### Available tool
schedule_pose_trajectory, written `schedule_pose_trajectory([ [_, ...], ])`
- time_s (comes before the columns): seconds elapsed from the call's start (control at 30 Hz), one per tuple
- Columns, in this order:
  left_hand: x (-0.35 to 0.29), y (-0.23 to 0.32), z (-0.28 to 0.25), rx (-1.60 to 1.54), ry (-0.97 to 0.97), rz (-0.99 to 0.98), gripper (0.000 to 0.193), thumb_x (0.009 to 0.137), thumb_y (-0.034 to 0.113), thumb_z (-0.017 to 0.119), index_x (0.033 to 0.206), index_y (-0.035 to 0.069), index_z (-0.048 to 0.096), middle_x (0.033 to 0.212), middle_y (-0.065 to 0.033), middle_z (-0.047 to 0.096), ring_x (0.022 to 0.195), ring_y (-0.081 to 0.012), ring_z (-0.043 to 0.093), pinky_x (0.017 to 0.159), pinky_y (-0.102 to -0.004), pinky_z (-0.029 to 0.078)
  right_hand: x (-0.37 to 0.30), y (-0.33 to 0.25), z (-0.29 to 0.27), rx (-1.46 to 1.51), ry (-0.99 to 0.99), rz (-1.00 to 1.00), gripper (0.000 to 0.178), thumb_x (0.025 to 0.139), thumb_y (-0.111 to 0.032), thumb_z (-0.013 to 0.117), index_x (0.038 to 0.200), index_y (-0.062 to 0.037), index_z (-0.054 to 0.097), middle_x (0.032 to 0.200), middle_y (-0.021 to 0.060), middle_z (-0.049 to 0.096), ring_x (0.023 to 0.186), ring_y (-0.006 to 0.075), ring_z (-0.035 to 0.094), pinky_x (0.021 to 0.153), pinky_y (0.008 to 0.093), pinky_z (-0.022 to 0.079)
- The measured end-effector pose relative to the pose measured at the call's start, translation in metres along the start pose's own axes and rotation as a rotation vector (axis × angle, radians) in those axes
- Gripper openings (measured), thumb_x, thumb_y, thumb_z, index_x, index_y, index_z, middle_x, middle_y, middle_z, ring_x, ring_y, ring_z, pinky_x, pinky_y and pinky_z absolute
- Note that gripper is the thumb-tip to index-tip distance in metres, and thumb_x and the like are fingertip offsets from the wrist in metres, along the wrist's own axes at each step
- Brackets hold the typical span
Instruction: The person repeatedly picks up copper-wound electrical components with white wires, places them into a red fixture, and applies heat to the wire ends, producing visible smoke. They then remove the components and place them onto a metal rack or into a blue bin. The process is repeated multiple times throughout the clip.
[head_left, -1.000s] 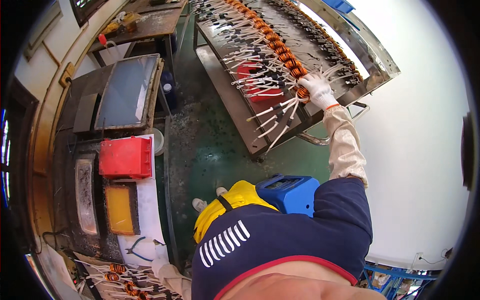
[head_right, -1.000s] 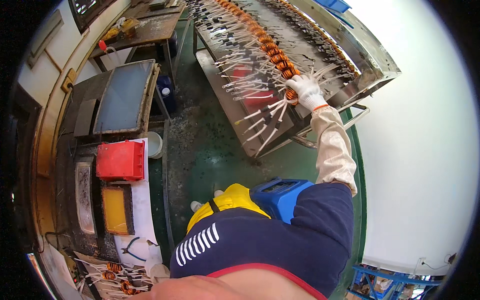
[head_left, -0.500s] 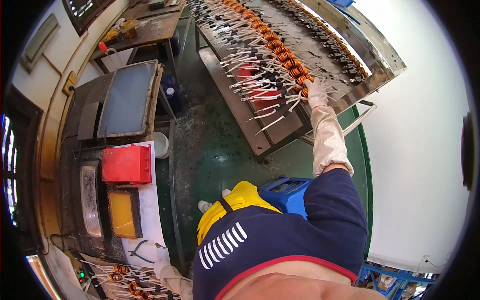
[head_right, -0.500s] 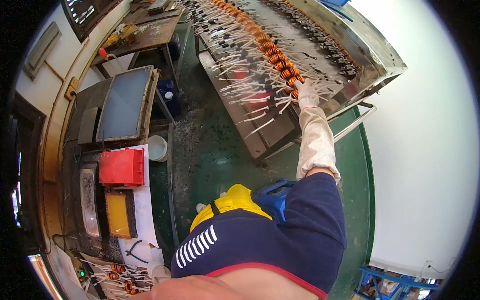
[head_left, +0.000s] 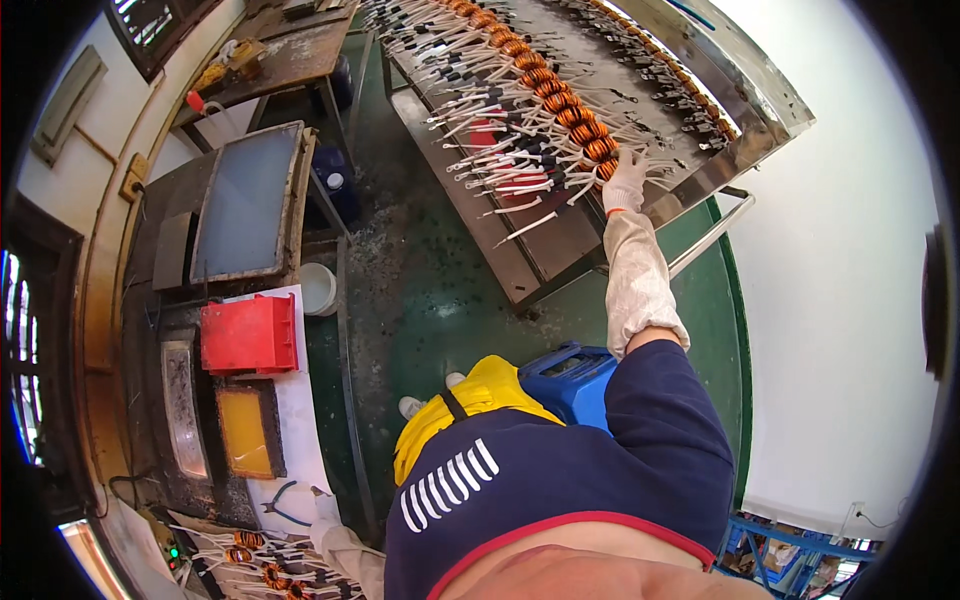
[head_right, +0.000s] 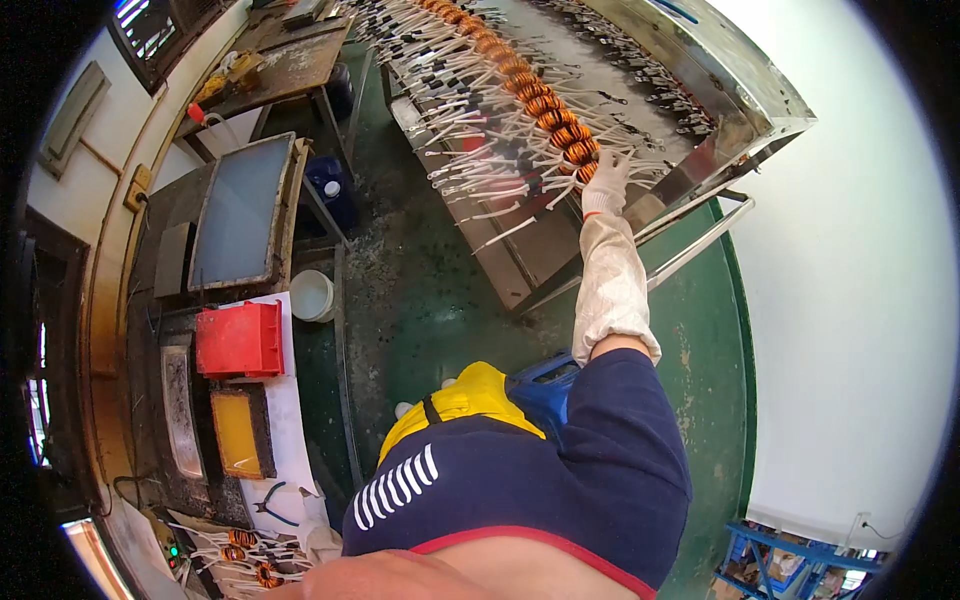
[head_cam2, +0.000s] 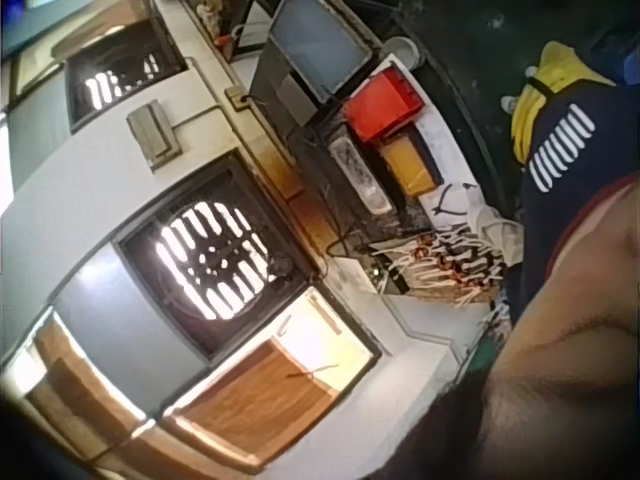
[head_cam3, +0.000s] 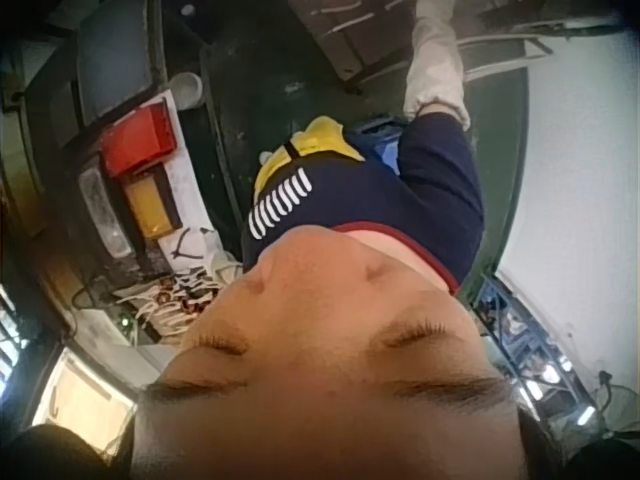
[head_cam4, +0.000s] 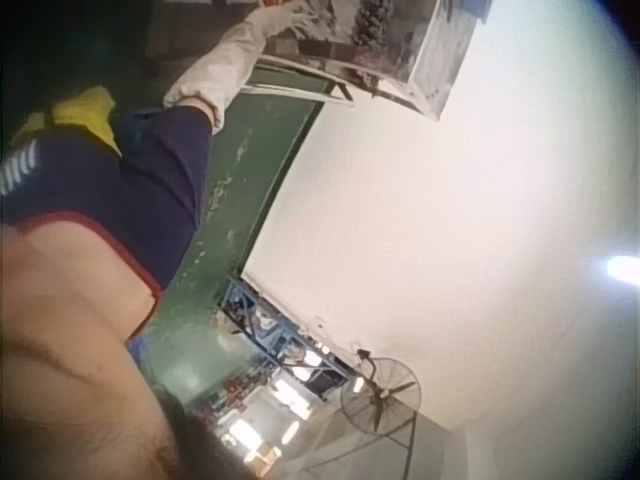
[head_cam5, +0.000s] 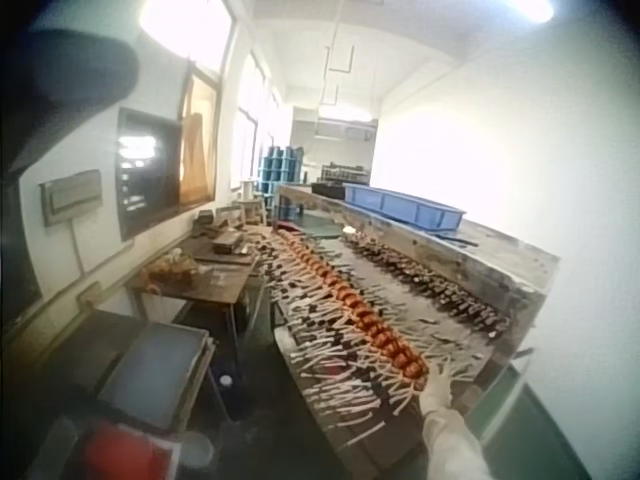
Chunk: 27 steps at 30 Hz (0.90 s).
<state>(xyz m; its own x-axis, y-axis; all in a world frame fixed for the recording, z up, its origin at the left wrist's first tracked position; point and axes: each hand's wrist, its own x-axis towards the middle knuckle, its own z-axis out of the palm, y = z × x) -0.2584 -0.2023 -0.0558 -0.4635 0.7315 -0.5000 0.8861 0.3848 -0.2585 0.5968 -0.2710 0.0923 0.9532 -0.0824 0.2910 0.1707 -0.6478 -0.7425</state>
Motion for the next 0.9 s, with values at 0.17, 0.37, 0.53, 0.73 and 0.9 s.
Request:
schedule_pose_trajectory([
  [0.17, 0.001, -0.010, 0.007, -0.045, -0.012, -0.012, 0.068, 0.085, 0.046, 0.057, 0.132, -0.001, 0.041, 0.118, -0.0290, 0.061, 0.110, -0.0421, 0.060, 0.093, -0.0472, 0.048, -0.041, 0.028, 0.008, 0.021, 0.134, -0.503, 0.070, 0.078, 0.006, 0.054, 0.143, -0.0142, 0.038, 0.146, 0.0228, 0.033, 0.134, 0.0406, 0.035, 0.111, 0.0423, 0.031],
  [0.37, 0.004, -0.024, 0.021, -0.093, -0.018, -0.003, 0.073, 0.085, 0.046, 0.058, 0.136, -0.001, 0.037, 0.119, -0.0298, 0.060, 0.111, -0.0425, 0.059, 0.093, -0.0470, 0.047, -0.090, 0.019, -0.011, -0.153, -0.094, -0.533, 0.075, 0.079, 0.005, 0.053, 0.144, -0.0305, 0.041, 0.150, 0.0234, 0.027, 0.134, 0.0413, 0.037, 0.107, 0.0422, 0.037],
  [0.53, 0.011, -0.034, 0.030, -0.122, 0.002, 0.020, 0.077, 0.084, 0.046, 0.059, 0.140, -0.001, 0.034, 0.120, -0.0304, 0.059, 0.112, -0.0429, 0.058, 0.094, -0.0468, 0.047, -0.072, 0.022, -0.006, -0.289, -0.323, -0.247, 0.062, 0.082, 0.002, 0.050, 0.132, -0.0334, 0.056, 0.148, 0.0209, 0.030, 0.123, 0.0396, 0.049, 0.100, 0.0398, 0.042],
  [0.73, 0.021, -0.054, 0.069, -0.219, 0.065, 0.031, 0.085, 0.083, 0.046, 0.061, 0.145, -0.001, 0.026, 0.122, -0.0315, 0.057, 0.114, -0.0433, 0.057, 0.095, -0.0463, 0.046, -0.066, 0.024, 0.011, -0.230, -0.202, -0.177, 0.063, 0.084, -0.007, 0.057, 0.139, -0.0366, 0.047, 0.148, 0.0225, 0.030, 0.121, 0.0408, 0.050, 0.098, 0.0413, 0.043],
  [0.9, -0.013, -0.039, 0.074, -0.387, 0.161, -0.009, 0.092, 0.084, 0.038, 0.065, 0.150, 0.001, 0.013, 0.129, -0.0323, 0.053, 0.118, -0.0419, 0.055, 0.098, -0.0435, 0.045, -0.085, 0.025, 0.001, -0.633, -0.109, -0.593, 0.067, 0.084, -0.012, 0.060, 0.144, -0.0348, 0.040, 0.146, 0.0289, 0.030, 0.119, 0.0436, 0.051, 0.097, 0.0447, 0.044],
])
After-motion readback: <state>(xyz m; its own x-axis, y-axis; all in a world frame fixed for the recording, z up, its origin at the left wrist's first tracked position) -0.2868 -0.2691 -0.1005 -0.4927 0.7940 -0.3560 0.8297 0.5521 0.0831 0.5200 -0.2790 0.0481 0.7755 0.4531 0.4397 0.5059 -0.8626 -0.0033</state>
